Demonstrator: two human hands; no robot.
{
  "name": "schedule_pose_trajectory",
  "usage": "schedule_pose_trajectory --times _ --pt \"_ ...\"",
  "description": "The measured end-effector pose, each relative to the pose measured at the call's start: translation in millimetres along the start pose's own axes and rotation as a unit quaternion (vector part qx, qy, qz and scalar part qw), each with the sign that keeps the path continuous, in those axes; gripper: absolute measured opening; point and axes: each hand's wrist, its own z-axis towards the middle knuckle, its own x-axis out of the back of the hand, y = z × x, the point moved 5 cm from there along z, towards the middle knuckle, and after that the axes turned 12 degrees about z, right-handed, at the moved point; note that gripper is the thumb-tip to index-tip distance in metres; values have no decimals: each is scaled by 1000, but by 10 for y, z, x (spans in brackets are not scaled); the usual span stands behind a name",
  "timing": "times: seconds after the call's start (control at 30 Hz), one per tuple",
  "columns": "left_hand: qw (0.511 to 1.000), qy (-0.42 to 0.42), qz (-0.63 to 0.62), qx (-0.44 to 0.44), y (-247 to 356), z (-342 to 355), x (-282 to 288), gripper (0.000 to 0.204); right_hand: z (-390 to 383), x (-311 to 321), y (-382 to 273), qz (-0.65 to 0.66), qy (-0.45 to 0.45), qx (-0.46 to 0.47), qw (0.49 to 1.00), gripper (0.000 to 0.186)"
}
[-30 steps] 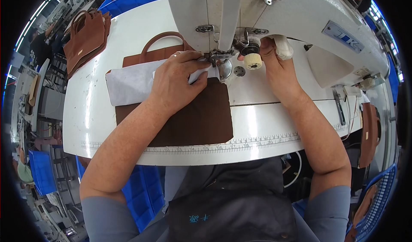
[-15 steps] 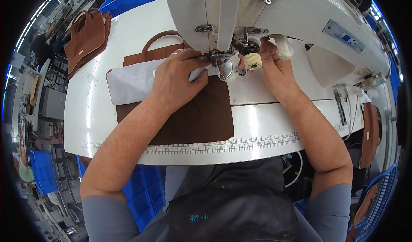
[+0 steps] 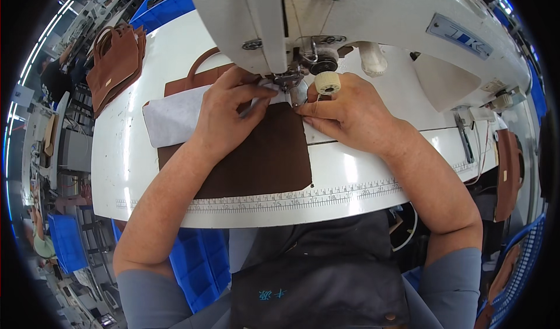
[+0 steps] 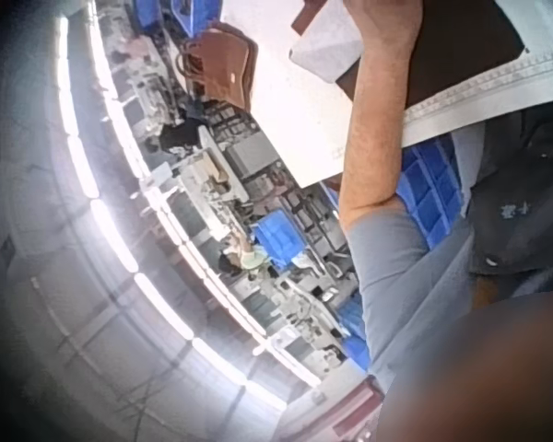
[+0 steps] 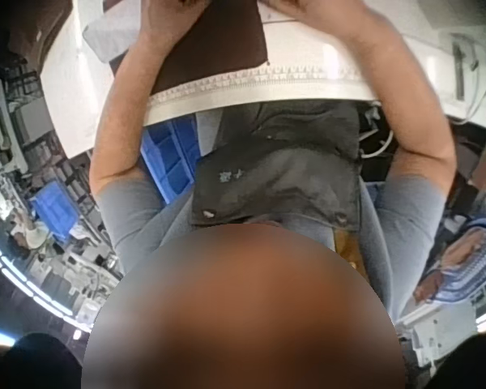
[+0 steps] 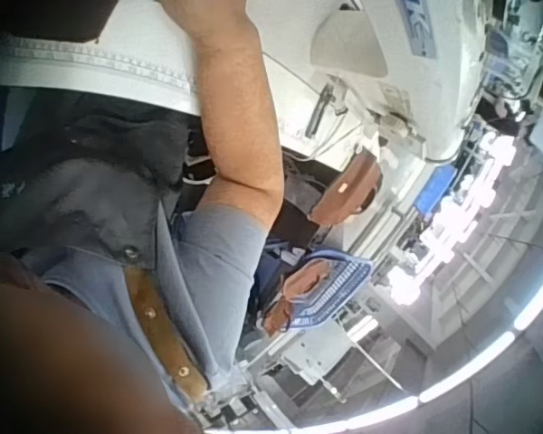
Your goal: Sewing leather components together using an industrial sewing machine to assemble a handbag.
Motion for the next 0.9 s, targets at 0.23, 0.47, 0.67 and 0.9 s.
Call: schedule_pose_trajectory --times 0.23,0.47,0.67,0.9 --pt "945 74 286 -140 370 -192 122 22 -19 17 -103 16 -23 33 999 20" --pt "955 -16 253 -151 331 -113 -24 22 -33 -8 -181 37 -57 44 997 22" --pt "956 -5 240 -171 331 -57 -25 23 -34 -33 -216 -2 -53 69 996 20" --pt "972 -31 199 -118 311 -30 -23 21 -43 -121 -239 -75 -41 61 994 11"
